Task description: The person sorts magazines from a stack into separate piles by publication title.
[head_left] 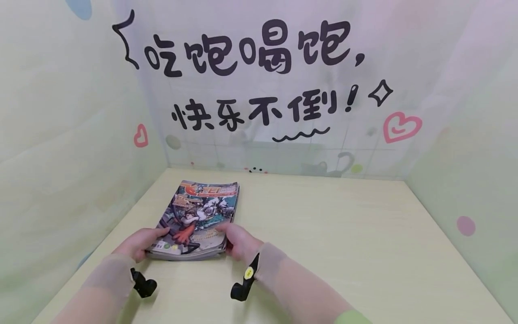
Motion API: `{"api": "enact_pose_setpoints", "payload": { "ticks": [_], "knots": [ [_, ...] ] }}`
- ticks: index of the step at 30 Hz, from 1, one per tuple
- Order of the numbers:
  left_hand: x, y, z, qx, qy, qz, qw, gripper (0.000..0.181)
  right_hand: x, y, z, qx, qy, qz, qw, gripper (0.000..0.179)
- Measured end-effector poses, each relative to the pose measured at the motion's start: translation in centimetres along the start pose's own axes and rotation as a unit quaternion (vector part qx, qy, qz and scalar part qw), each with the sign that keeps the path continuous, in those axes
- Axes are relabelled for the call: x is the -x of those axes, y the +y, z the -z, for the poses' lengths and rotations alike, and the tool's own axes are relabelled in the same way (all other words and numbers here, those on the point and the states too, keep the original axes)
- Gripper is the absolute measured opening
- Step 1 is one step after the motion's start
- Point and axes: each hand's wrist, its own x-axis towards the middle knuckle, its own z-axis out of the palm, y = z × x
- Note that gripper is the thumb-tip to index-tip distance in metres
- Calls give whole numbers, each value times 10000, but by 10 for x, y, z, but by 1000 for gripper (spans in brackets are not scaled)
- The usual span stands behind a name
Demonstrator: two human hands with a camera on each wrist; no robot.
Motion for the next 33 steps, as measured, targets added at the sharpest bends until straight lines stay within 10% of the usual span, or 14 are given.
{"api": "enact_pose_setpoints", "payload": {
  "ticks": [8,17,25,33],
  "knots": [
    [0,0,0,-76,17,-38,10000,42,-1,4,-4,200,-273,452,9984,34],
    [1,-1,-2,-101,60,-80,9999,52,-8,13,5,-761,-1404,-229,9869,55],
    [-3,-6,-2,-755,370,-424,9956,83,-16,20,10,-644,-1008,557,9913,46],
    [-8,-17,-2,-888,383,-870,9915,75,-20,26,14,-128,-755,1020,9918,80]
  ]
}}
